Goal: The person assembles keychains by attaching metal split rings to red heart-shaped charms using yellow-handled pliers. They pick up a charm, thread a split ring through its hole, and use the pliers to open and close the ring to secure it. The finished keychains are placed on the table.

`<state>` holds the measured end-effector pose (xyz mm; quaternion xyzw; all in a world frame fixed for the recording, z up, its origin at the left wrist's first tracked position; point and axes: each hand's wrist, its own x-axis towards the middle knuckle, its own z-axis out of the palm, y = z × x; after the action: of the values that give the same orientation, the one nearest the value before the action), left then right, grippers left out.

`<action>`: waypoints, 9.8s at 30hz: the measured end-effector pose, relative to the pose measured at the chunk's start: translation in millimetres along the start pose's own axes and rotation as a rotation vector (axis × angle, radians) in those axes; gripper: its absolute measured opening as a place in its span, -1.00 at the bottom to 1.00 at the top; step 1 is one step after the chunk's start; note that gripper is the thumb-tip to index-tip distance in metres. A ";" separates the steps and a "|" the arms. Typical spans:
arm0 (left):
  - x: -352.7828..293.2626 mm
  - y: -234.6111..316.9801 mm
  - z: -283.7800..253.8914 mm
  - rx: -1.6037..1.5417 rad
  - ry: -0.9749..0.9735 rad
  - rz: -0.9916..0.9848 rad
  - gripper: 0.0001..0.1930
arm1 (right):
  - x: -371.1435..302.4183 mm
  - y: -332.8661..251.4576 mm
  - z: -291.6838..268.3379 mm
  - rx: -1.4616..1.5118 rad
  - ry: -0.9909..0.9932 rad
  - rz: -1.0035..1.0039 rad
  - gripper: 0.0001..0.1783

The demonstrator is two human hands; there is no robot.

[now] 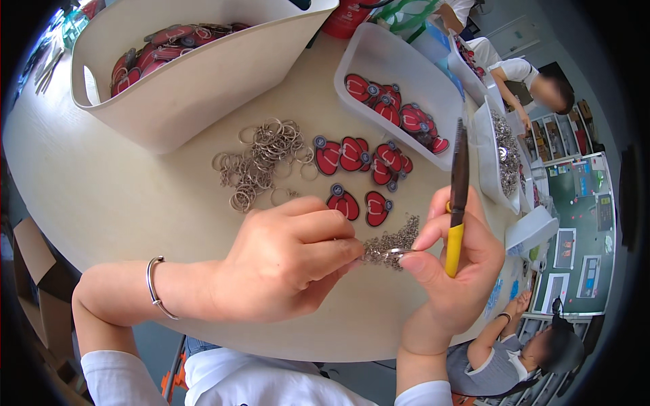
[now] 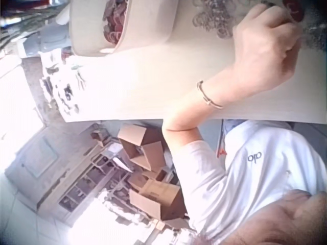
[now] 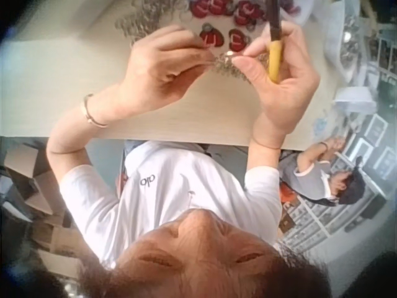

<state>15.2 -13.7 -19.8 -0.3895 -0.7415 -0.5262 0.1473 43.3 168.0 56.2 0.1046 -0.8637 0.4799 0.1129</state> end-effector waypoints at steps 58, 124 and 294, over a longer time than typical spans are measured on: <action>-1.6 0.6 0.5 0.070 0.049 0.057 -0.71 | -10.4 -9.5 7.8 0.049 0.111 0.009 -0.70; 23.6 18.7 -61.7 0.387 0.221 0.385 -0.65 | -5.8 -5.4 -16.1 -0.493 -0.082 -0.492 -0.65; 11.6 -36.9 5.0 -0.762 -0.297 -1.082 -0.85 | -11.6 92.0 5.8 -0.105 -0.339 0.411 -0.83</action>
<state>-18.5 -9.5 -39.1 -0.0565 -0.6071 -0.6914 -0.3876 27.2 211.4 -24.3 -0.0001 -0.8971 0.4230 -0.1277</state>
